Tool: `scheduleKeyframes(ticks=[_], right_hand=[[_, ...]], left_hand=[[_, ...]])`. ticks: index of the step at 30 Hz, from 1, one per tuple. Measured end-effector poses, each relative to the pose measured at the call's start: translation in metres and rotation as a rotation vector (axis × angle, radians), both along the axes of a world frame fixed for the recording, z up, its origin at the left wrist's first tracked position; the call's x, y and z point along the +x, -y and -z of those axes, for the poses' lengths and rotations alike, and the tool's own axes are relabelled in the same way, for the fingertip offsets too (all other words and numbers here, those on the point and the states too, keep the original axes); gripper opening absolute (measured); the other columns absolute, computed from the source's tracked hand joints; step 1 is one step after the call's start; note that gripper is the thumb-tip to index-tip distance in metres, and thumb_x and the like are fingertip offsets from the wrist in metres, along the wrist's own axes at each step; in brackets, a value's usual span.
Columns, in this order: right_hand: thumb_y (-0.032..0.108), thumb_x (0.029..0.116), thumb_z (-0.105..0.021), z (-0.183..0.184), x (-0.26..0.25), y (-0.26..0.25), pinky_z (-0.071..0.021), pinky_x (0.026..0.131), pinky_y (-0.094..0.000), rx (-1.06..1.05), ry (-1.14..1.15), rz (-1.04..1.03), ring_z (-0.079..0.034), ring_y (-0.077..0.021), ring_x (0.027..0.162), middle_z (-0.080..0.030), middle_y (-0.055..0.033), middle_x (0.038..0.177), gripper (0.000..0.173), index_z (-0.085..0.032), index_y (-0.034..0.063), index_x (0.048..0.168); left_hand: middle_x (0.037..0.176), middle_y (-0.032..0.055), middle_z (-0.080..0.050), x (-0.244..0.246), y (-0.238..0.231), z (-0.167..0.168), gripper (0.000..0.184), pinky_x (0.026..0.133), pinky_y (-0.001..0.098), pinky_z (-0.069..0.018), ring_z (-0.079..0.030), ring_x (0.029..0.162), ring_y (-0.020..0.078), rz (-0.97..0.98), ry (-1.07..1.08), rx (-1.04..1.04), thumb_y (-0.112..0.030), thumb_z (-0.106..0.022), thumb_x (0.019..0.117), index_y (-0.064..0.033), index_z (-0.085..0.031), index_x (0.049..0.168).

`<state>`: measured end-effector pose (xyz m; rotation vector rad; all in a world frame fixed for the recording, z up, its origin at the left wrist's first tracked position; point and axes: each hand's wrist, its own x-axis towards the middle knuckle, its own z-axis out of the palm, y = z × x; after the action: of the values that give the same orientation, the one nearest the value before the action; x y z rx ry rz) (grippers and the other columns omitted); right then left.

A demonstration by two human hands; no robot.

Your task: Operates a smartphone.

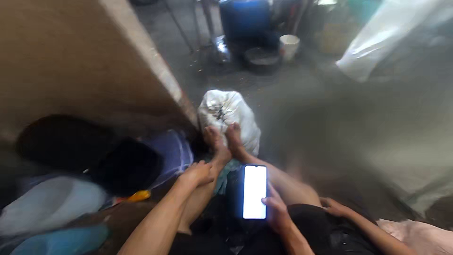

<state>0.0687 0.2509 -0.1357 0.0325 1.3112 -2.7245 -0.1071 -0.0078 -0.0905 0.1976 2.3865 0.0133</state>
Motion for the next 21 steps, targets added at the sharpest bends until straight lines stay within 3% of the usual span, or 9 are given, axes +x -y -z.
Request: scheduleKeyframes(ticks=[3, 9, 12, 17, 21], right_hand=[[0.018, 0.0829, -0.067, -0.003, 0.000, 0.008, -0.0570, 0.098, -0.0421, -0.041, 0.032, 0.007, -0.066, -0.0200, 0.116, -0.062, -0.0131, 0.133, 0.082, -0.028, 0.0003, 0.153], [0.019, 0.0833, -0.064, -0.002, 0.002, 0.009, -0.0567, 0.097, -0.0397, 0.014, 0.023, -0.001, -0.066, -0.0183, 0.115, -0.063, -0.0116, 0.130, 0.077, -0.030, -0.0027, 0.149], [0.019, 0.0827, -0.064, -0.003, 0.002, 0.010, -0.0573, 0.096, -0.0391, 0.040, 0.033, -0.002, -0.066, -0.0179, 0.113, -0.063, -0.0115, 0.128, 0.075, -0.032, -0.0033, 0.147], [0.011, 0.0849, -0.056, 0.000, 0.000, 0.009, -0.0541, 0.102, -0.0395, 0.047, 0.006, -0.008, -0.063, -0.0179, 0.119, -0.059, -0.0134, 0.134, 0.073, -0.027, -0.0057, 0.150], [0.012, 0.0842, -0.057, 0.002, -0.001, 0.009, -0.0558, 0.098, -0.0411, 0.049, 0.020, -0.025, -0.065, -0.0199, 0.114, -0.061, -0.0141, 0.129, 0.069, -0.031, -0.0043, 0.146]], left_hand=[[0.144, 0.0291, -0.052, 0.000, -0.005, -0.003, 0.061, 0.103, 0.0709, -0.0426, -0.050, 0.132, 0.0513, -0.003, 0.021, -0.023, -0.046, -0.064, 0.0956, -0.0115, -0.055, 0.145], [0.129, 0.0251, -0.064, 0.005, -0.006, -0.004, 0.051, 0.097, 0.0685, -0.0472, -0.061, 0.119, 0.0466, 0.015, 0.006, -0.039, -0.040, -0.068, 0.0952, -0.0070, -0.063, 0.134], [0.121, 0.0259, -0.066, -0.002, -0.001, -0.001, 0.043, 0.095, 0.0696, -0.0470, -0.062, 0.116, 0.0467, -0.002, 0.038, 0.009, -0.034, -0.064, 0.0977, -0.0044, -0.064, 0.128], [0.113, 0.0255, -0.068, -0.011, 0.013, 0.021, 0.040, 0.090, 0.0700, -0.0493, -0.065, 0.109, 0.0462, -0.004, 0.002, 0.051, -0.035, -0.066, 0.0961, -0.0035, -0.066, 0.121], [0.111, 0.0232, -0.069, -0.012, 0.013, 0.024, 0.040, 0.090, 0.0686, -0.0497, -0.065, 0.108, 0.0438, 0.034, 0.002, 0.035, -0.038, -0.066, 0.0960, -0.0055, -0.066, 0.119]])
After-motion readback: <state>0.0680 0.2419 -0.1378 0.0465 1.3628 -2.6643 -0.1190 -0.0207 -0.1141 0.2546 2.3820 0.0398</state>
